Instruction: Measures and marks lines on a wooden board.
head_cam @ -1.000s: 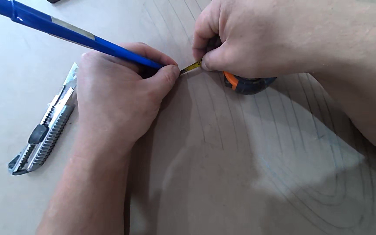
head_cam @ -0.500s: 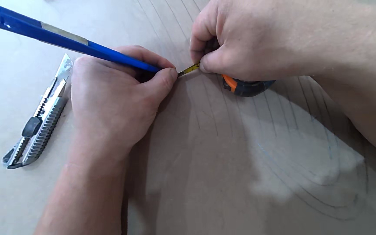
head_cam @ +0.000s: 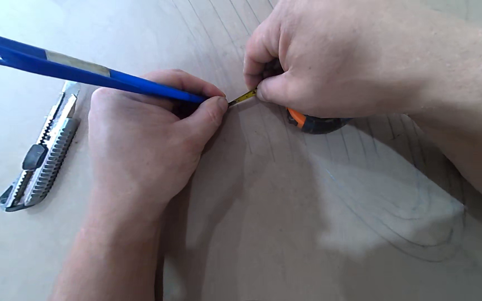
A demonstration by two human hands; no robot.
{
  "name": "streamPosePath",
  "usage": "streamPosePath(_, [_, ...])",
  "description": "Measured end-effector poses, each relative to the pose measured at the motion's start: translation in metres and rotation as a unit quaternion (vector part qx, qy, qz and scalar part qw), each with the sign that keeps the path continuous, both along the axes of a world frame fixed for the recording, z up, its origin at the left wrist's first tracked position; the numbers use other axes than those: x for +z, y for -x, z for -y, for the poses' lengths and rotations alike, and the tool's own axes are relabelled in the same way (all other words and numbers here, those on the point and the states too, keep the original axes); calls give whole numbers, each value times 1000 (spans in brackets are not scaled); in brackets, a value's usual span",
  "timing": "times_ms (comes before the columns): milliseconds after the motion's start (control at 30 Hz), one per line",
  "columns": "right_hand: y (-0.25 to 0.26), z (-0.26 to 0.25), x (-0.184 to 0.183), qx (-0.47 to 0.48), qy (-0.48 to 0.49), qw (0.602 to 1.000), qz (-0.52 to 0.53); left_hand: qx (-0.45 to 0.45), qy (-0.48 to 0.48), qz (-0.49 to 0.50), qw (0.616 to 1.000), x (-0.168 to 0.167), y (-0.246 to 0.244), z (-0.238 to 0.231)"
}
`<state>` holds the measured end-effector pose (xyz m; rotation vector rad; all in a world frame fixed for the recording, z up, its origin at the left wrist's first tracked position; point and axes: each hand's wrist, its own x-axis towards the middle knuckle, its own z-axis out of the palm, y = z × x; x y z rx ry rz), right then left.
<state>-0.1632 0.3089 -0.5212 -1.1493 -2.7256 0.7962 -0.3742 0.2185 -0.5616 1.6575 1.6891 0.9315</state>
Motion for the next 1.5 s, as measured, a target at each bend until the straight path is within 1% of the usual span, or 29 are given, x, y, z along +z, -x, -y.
streamPosePath(233, [-2,14,3,-9,9,1000,13,-10,-2,-10,1000,2,-4,12])
streamPosePath(433, [-6,24,2,2,-22,1000,18,-16,-8,-6,1000,2,-8,22])
streamPosePath(700, [-9,37,-1,0,-23,1000,9,-26,-2,-4,1000,4,-10,34])
streamPosePath(933, [-13,48,-5,11,-32,999,23,-26,3,5,1000,6,-13,44])
streamPosePath(1100, [-16,52,-10,12,-51,999,5,-35,1,-17,999,4,-10,43])
streamPosePath(1300, [-18,55,-16,24,-78,997,-16,-38,-3,-3,999,0,-9,43])
streamPosePath(1500, [-19,59,-20,17,-79,996,-27,-33,-2,-6,999,-5,-9,45])
